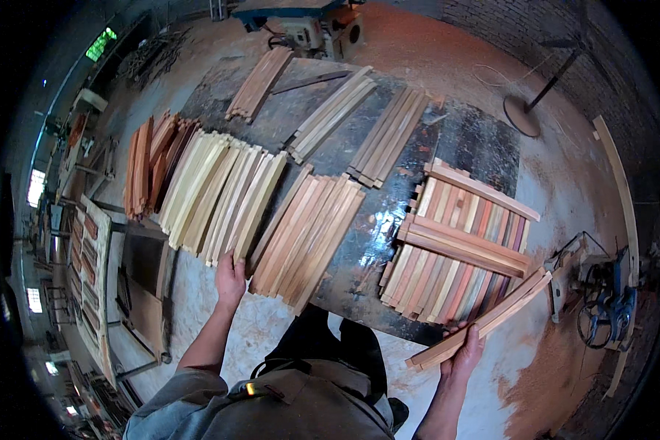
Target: The person sorts and stacks thin wooden planks on a workbench. They pick up planks from various piles, inspect them, and place them into a growing stack, occasionally rearranging the stack to align the pieces.
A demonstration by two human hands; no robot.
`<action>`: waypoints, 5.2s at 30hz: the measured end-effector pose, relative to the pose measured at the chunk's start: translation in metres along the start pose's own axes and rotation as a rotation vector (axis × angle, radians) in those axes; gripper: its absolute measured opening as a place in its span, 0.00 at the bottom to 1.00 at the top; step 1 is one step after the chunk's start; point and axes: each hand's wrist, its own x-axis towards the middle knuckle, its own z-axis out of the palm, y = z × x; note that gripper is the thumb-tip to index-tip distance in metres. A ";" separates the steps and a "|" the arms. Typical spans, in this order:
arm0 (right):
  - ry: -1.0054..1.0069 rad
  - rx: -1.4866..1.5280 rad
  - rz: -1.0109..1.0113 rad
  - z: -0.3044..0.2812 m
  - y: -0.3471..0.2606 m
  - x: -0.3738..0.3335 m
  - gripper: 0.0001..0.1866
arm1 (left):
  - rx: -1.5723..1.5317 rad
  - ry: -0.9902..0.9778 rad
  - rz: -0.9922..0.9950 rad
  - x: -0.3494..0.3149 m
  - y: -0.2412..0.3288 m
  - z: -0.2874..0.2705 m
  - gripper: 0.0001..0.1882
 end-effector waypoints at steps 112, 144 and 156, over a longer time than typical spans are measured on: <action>0.040 -0.102 0.239 0.019 0.036 0.055 0.16 | 0.421 -0.180 -0.063 0.048 -0.034 0.046 0.12; -0.075 0.377 0.109 -0.007 0.033 -0.009 0.12 | 0.098 -0.889 0.668 -0.002 0.374 0.077 0.23; -0.093 0.487 0.184 0.010 0.050 -0.025 0.24 | -0.276 -1.174 0.339 -0.076 0.299 0.069 0.35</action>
